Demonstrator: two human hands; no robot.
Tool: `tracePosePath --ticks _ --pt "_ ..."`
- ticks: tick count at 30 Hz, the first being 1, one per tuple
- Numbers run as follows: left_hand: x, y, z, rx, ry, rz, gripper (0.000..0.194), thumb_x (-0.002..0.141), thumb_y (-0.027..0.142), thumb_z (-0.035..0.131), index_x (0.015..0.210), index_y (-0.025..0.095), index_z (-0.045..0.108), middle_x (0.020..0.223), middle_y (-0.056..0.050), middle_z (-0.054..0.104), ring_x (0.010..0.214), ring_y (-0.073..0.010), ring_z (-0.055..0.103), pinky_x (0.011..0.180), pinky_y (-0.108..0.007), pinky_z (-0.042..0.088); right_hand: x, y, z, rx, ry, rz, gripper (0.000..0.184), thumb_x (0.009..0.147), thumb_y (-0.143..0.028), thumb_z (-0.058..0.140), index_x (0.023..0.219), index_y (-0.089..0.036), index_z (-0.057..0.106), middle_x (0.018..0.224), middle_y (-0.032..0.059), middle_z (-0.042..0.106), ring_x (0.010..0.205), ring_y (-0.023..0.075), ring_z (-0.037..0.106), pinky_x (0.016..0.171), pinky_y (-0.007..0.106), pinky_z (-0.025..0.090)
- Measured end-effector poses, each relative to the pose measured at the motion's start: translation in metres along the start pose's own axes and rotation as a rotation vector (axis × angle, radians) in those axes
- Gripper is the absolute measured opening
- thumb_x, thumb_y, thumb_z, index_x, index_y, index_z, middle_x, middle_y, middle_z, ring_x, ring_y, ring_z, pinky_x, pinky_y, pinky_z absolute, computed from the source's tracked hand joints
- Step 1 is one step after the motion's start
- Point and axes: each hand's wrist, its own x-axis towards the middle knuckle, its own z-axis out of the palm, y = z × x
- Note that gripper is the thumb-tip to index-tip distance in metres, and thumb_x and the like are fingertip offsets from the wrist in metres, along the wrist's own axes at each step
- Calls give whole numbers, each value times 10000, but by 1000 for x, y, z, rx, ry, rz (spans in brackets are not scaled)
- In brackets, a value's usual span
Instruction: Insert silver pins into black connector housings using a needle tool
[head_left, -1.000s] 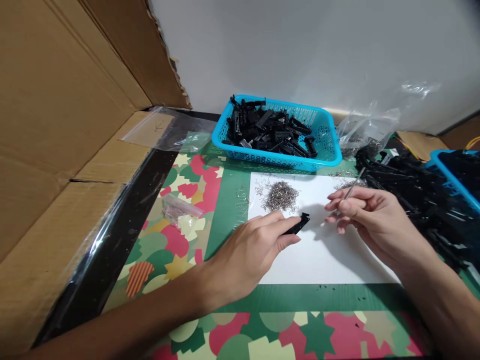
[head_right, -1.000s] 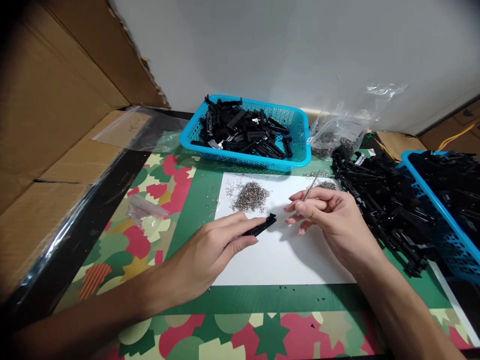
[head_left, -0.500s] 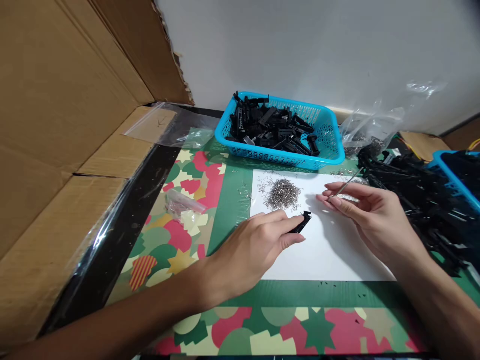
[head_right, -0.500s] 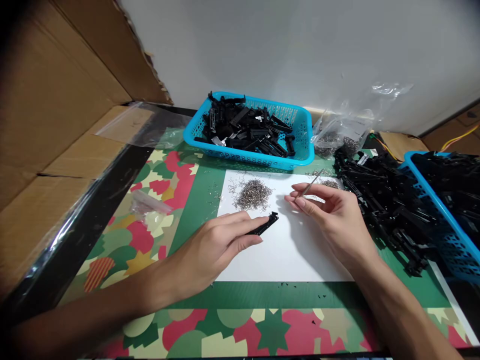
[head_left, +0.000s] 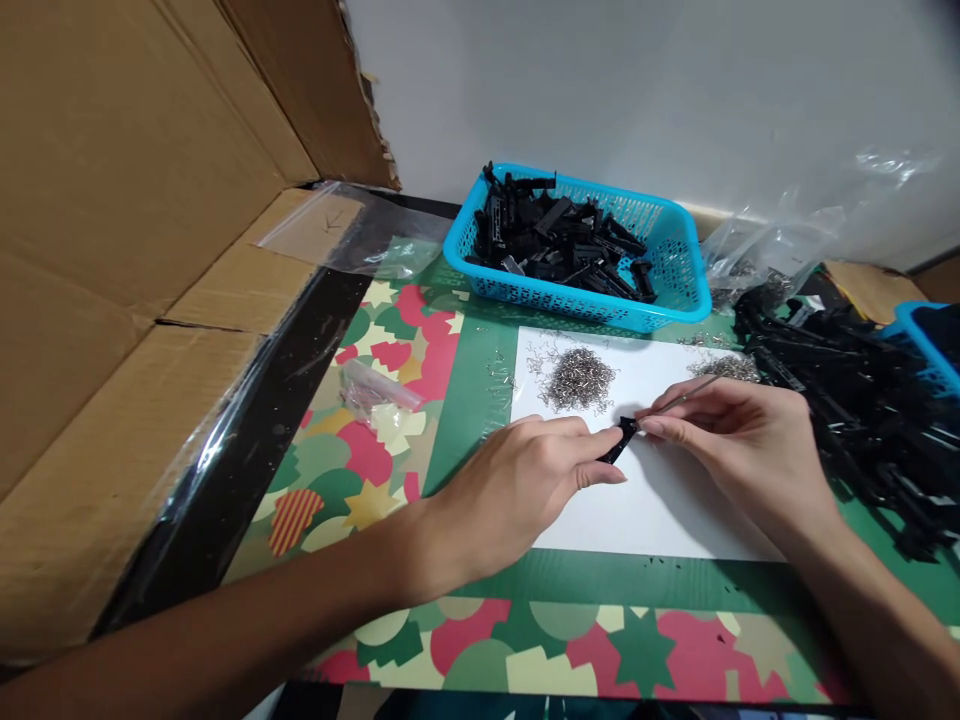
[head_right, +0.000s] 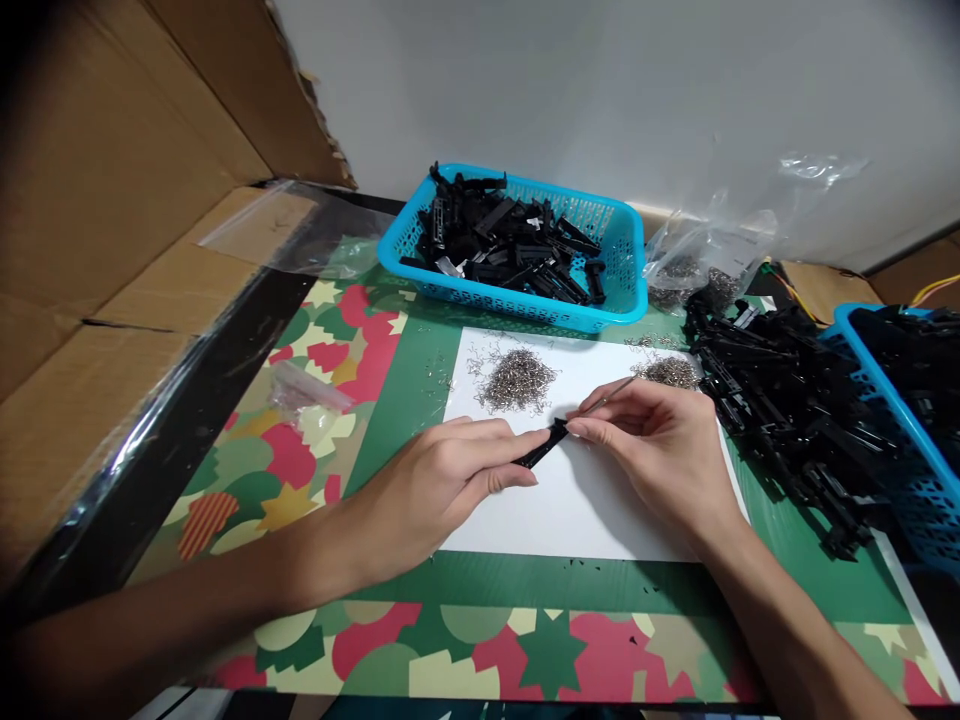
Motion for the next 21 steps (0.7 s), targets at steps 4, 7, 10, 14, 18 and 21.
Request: tracePosePath --ticks 4,7,10,14,18,21 --pt "-1 -2 2 4 -10 10 227 1099 273 644 1269 178 761 922 -34 759 864 -212 725 777 -326 542 -3 -2 0 -74 22 12 142 811 -362 939 799 -267 834 907 46 838 799 249 811 696 355 663" --pt "-1 -2 2 8 -17 3 195 1102 272 640 1231 191 762 890 -23 746 840 -203 709 752 -310 525 -6 -5 1 -114 27 11 155 826 -392 926 806 -271 832 906 48 846 802 265 816 670 365 654" --pt "-1 -2 3 6 -20 14 191 1103 258 638 1233 185 756 894 -24 762 825 -196 707 752 -306 518 -8 -5 1 -136 32 28 177 818 -412 930 835 -268 829 902 50 858 799 273 822 624 350 637" --pt "-2 -4 5 -23 -37 32 208 1089 160 631 1265 159 741 892 -24 771 802 -185 707 746 -298 518 -8 -5 2 -158 12 46 202 803 -415 937 862 -254 830 915 62 867 769 268 820 600 340 627" --pt "-3 -7 6 -33 -27 47 320 1046 25 605 1313 166 712 957 -26 786 852 -186 726 790 -306 527 -7 -7 1 -158 13 44 220 792 -425 941 832 -248 817 894 70 866 744 270 816 595 349 625" --pt "-4 -8 7 -23 -27 50 337 1030 3 607 1304 169 713 957 -24 794 842 -188 727 785 -312 524 -8 -7 1 -153 9 62 202 805 -427 933 846 -271 811 857 54 857 712 263 801 597 364 624"
